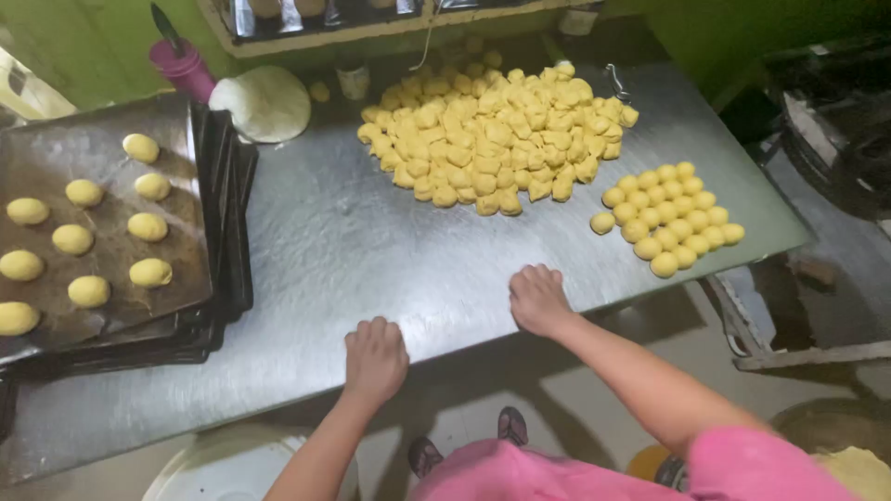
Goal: Shaping small portions of dough into balls and arranging them in a grid on a table and on baking trays.
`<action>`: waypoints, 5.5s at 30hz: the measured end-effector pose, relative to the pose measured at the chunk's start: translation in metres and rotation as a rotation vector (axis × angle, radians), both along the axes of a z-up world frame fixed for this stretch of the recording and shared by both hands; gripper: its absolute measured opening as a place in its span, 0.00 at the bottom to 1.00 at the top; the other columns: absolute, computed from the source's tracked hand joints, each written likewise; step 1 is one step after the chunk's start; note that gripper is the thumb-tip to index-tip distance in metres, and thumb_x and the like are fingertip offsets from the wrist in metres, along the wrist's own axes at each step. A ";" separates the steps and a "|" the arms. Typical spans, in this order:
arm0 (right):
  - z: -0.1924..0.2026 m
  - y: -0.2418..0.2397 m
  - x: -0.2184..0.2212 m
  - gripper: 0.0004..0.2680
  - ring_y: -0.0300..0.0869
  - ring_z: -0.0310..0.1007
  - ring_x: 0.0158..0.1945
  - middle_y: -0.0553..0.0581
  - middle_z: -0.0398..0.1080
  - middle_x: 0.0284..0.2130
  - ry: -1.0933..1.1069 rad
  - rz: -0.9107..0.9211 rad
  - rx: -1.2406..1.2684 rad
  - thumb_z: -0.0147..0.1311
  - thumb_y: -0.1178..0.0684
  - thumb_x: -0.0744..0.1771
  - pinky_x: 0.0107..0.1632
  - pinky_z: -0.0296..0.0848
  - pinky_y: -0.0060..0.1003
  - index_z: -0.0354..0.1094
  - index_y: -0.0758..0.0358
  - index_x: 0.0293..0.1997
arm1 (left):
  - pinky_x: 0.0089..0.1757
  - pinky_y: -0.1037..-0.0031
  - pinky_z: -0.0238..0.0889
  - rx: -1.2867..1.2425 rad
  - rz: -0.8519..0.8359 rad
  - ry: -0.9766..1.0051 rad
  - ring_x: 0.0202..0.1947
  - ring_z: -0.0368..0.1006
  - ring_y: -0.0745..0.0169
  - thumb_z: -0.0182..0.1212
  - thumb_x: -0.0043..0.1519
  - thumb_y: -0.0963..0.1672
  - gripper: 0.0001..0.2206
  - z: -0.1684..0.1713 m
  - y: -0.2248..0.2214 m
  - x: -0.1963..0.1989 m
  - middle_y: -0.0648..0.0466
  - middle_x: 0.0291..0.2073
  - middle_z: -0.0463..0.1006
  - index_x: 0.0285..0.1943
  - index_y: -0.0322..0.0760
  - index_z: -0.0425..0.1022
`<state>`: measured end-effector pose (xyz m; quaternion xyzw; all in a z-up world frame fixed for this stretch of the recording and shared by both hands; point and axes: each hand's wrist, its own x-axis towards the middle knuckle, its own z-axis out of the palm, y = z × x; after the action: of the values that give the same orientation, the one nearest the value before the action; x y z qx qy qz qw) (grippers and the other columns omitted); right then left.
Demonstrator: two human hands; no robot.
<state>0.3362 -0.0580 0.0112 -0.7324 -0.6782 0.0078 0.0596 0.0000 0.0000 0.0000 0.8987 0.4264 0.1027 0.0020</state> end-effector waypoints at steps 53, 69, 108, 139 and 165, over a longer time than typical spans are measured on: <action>0.012 0.016 -0.017 0.12 0.54 0.67 0.49 0.56 0.68 0.36 0.287 -0.026 -0.149 0.29 0.51 0.70 0.54 0.59 0.51 0.65 0.55 0.42 | 0.45 0.52 0.62 -0.232 0.412 -0.114 0.46 0.71 0.41 0.47 0.64 0.46 0.09 -0.015 0.008 0.022 0.48 0.35 0.71 0.37 0.39 0.71; 0.000 0.031 0.013 0.19 0.53 0.75 0.39 0.59 0.72 0.24 0.174 -0.026 0.061 0.41 0.37 0.71 0.50 0.65 0.50 0.69 0.57 0.25 | 0.56 0.53 0.61 -0.511 0.434 -0.345 0.56 0.73 0.38 0.47 0.66 0.43 0.15 0.011 0.014 0.013 0.41 0.48 0.78 0.59 0.33 0.69; -0.004 0.032 0.000 0.09 0.52 0.73 0.45 0.53 0.70 0.28 0.219 -0.155 0.094 0.59 0.43 0.63 0.49 0.67 0.51 0.69 0.54 0.28 | 0.49 0.55 0.66 -0.280 0.446 -0.300 0.46 0.78 0.41 0.58 0.59 0.41 0.14 -0.006 0.048 0.047 0.45 0.38 0.79 0.53 0.38 0.72; -0.023 0.031 0.036 0.15 0.46 0.70 0.40 0.46 0.65 0.26 0.117 -0.098 0.225 0.57 0.33 0.65 0.46 0.64 0.44 0.68 0.49 0.24 | 0.44 0.55 0.66 -0.171 0.228 -0.328 0.39 0.73 0.44 0.54 0.62 0.45 0.05 -0.009 0.060 0.035 0.50 0.27 0.73 0.35 0.41 0.72; -0.037 0.078 0.018 0.12 0.52 0.72 0.35 0.52 0.65 0.20 0.091 -0.237 0.372 0.60 0.42 0.61 0.41 0.68 0.50 0.65 0.52 0.19 | 0.36 0.53 0.67 -0.036 0.324 -0.346 0.35 0.73 0.43 0.60 0.55 0.49 0.12 0.002 0.090 0.080 0.47 0.23 0.72 0.25 0.38 0.73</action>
<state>0.3545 0.0199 -0.0257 -0.7822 -0.5738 -0.0914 0.2248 0.0799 0.0899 0.0016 0.7873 0.5602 0.2467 0.0744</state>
